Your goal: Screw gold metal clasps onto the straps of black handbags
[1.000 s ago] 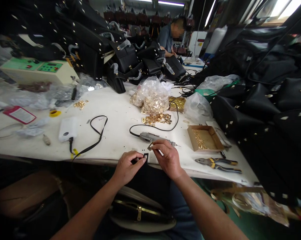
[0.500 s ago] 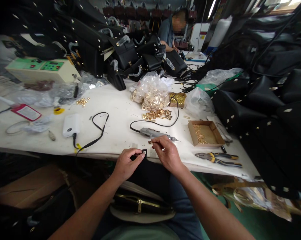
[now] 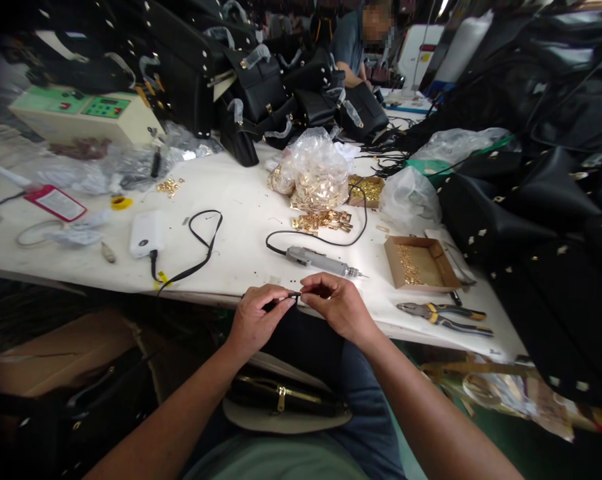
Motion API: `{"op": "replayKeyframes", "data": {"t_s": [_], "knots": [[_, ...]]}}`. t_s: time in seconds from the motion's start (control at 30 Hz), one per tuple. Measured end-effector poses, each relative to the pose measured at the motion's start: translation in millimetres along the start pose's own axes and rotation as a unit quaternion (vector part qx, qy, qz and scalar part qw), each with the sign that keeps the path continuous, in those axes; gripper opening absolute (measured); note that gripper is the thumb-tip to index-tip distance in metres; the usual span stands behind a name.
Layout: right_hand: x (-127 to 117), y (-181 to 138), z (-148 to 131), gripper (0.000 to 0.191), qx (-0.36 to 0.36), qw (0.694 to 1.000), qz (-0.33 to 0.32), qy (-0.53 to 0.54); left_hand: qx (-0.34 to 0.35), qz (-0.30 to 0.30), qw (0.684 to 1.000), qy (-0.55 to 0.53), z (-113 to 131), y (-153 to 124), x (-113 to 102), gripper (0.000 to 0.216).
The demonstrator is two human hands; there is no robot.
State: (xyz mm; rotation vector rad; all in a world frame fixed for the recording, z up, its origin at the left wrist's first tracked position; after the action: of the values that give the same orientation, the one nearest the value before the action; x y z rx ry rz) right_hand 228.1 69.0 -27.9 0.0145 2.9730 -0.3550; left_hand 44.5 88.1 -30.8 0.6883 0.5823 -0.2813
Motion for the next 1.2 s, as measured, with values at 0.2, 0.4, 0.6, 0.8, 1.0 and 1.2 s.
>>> {"op": "replayKeyframes", "data": {"t_s": [0.2,0.4,0.6,0.8,1.0,1.2], "knots": [[-4.0,2.1,6.1,0.031,0.005,0.998,0.034,0.058,0.021,0.023,0.999,-0.027,2.8,0.6,-0.9,0.009],[-2.6,0.8,-1.4,0.033,-0.025,0.996,0.051,0.067,0.033,0.055,0.998,-0.016,6.4,-1.6,-4.3,0.012],[-0.3,-0.6,-8.2,0.029,-0.047,0.996,0.07,0.012,0.039,0.05,0.998,-0.02,8.8,-2.5,-4.2,0.019],[3.6,-1.0,-15.0,0.02,-0.08,0.994,0.047,-0.062,0.012,0.071,0.997,-0.01,5.7,-2.2,-5.1,0.013],[7.3,-2.6,-19.7,0.016,-0.106,0.989,0.032,-0.101,0.005,0.073,0.996,-0.04,1.4,-0.2,-3.0,0.008],[13.3,-6.3,-24.6,0.021,-0.13,0.983,0.027,-0.126,-0.026,0.052,0.998,-0.026,-2.4,-2.1,-0.8,0.01]]}}
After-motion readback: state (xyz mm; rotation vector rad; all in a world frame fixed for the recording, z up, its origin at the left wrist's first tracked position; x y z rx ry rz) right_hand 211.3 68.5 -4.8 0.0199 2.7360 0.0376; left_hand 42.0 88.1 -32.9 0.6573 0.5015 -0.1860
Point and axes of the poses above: each hand's wrist, its own y-axis towards the middle knuckle, its own x-axis out of the palm, z = x × y, the point moved 6 cm from there along y, towards the middle knuckle, and after that the axes turned 11 degrees about x, right-handed, at the moved point
